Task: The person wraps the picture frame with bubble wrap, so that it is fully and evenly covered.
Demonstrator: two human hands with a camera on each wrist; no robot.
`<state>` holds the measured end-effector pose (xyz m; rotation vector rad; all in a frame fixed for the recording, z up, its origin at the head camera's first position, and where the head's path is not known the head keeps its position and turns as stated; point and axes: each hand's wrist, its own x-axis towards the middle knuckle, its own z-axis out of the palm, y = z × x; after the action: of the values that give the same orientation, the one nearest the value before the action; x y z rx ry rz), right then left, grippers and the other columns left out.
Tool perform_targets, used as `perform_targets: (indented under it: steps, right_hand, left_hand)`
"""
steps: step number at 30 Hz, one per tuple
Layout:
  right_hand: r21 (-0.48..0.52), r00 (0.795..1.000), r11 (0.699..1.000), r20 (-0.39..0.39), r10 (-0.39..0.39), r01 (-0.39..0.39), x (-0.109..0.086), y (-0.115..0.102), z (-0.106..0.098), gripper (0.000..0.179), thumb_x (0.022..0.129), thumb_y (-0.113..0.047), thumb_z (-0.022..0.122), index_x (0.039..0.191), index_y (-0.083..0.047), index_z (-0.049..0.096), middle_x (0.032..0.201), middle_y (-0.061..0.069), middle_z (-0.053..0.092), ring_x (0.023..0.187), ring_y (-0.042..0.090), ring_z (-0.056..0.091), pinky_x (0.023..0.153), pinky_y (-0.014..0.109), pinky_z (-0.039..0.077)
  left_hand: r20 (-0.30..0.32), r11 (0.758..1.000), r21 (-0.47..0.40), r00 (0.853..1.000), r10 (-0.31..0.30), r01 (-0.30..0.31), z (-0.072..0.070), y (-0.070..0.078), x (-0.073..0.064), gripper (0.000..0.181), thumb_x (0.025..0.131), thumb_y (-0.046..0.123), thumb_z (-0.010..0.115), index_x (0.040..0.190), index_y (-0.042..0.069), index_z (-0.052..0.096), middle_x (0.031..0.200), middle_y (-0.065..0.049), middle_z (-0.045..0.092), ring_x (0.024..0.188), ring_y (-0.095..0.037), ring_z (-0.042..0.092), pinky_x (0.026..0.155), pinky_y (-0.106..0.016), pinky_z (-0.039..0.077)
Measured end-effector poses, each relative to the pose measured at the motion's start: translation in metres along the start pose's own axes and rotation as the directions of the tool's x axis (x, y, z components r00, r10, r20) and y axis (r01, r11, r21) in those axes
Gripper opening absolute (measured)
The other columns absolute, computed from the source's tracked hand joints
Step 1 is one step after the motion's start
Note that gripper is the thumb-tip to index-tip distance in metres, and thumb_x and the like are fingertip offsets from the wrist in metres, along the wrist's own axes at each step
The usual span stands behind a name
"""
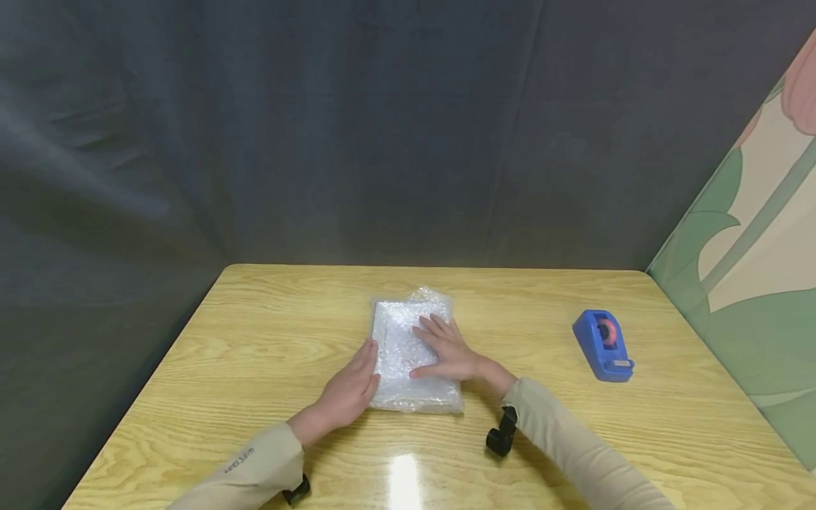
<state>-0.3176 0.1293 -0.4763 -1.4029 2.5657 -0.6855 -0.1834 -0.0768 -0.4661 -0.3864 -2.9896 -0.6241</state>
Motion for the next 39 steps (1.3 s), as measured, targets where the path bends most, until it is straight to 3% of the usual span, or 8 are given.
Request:
perform_targets:
  steps: [4,8,10,14,18,24,28,39]
  right_hand:
    - [-0.031,1.000,0.999,0.023,-0.021,0.022,0.001,-0.001,0.000,0.105,0.066,-0.064,0.065,0.143,-0.006,0.025,0.150,0.017,0.009,0.137,0.035,-0.001,0.107,0.056,-0.007]
    - [-0.041,0.999,0.998,0.021,-0.038,0.038,0.002,-0.002,0.000,0.107,0.063,-0.062,0.069,0.142,-0.004,0.026,0.150,0.019,0.010,0.137,0.037,0.000,0.106,0.058,-0.005]
    - [-0.045,0.999,0.998,0.027,-0.037,0.038,0.003,-0.003,0.000,0.106,0.063,-0.062,0.069,0.142,-0.005,0.026,0.150,0.019,0.010,0.137,0.037,0.000,0.106,0.058,-0.006]
    - [-0.045,0.998,0.998,0.044,-0.037,0.039,0.003,-0.003,-0.002,0.106,0.065,-0.062,0.068,0.143,-0.005,0.025,0.150,0.018,0.008,0.137,0.037,-0.002,0.106,0.058,-0.007]
    - [-0.041,0.999,0.999,0.043,-0.032,0.034,0.002,-0.003,-0.004,0.105,0.065,-0.061,0.068,0.143,-0.005,0.025,0.150,0.019,0.008,0.137,0.037,-0.003,0.106,0.058,-0.007]
    - [-0.037,0.998,0.998,0.049,-0.039,0.041,0.001,-0.002,-0.004,0.105,0.066,-0.061,0.068,0.143,-0.004,0.024,0.150,0.019,0.007,0.137,0.037,-0.003,0.106,0.058,-0.007]
    - [-0.038,0.998,0.999,0.052,-0.031,0.033,0.002,-0.001,-0.004,0.106,0.066,-0.061,0.068,0.143,-0.005,0.023,0.150,0.018,0.007,0.137,0.036,-0.004,0.106,0.057,-0.008]
    - [-0.022,0.999,0.999,0.034,-0.030,0.031,-0.002,-0.001,-0.004,0.105,0.066,-0.061,0.067,0.142,-0.003,0.025,0.150,0.019,0.008,0.137,0.037,-0.003,0.106,0.058,-0.007]
  left_hand:
    - [-0.068,0.991,0.135,0.997,0.019,-0.010,0.006,0.005,0.003,0.051,0.097,0.016,0.037,0.136,-0.013,0.023,0.145,-0.030,0.013,0.134,-0.037,0.018,0.108,-0.042,0.022]
    - [-0.037,0.987,0.157,0.999,0.024,-0.017,0.002,0.005,0.005,0.050,0.096,0.016,0.037,0.135,-0.013,0.027,0.145,-0.029,0.016,0.134,-0.037,0.018,0.109,-0.042,0.022]
    - [0.008,0.992,0.122,1.000,0.015,-0.016,-0.005,0.003,0.006,0.050,0.096,0.019,0.038,0.135,-0.012,0.030,0.145,-0.027,0.019,0.134,-0.037,0.019,0.108,-0.043,0.023]
    - [0.098,0.999,-0.040,0.995,0.001,0.002,-0.026,-0.006,0.016,0.050,0.094,0.024,0.046,0.134,-0.006,0.038,0.144,-0.021,0.026,0.133,-0.036,0.022,0.108,-0.047,0.023]
    - [0.143,0.991,-0.136,0.990,0.017,0.003,-0.034,-0.024,0.032,0.055,0.094,0.029,0.048,0.138,0.000,0.034,0.148,-0.016,0.020,0.136,-0.032,0.018,0.109,-0.046,0.020]
    - [0.173,0.997,-0.066,0.984,0.042,-0.031,-0.024,-0.036,0.051,0.071,0.091,0.043,0.047,0.143,0.003,0.019,0.151,-0.012,0.006,0.138,-0.029,0.003,0.111,-0.045,0.013]
    - [0.166,0.999,-0.012,0.985,0.038,-0.037,-0.017,-0.035,0.059,0.078,0.088,0.046,0.052,0.143,0.001,0.020,0.151,-0.013,0.006,0.138,-0.030,-0.001,0.111,-0.044,0.011]
    - [0.146,0.998,0.022,0.988,0.058,-0.061,-0.007,-0.029,0.067,0.083,0.083,0.050,0.056,0.141,0.000,0.024,0.150,-0.013,0.012,0.138,-0.028,0.001,0.112,-0.042,0.011]
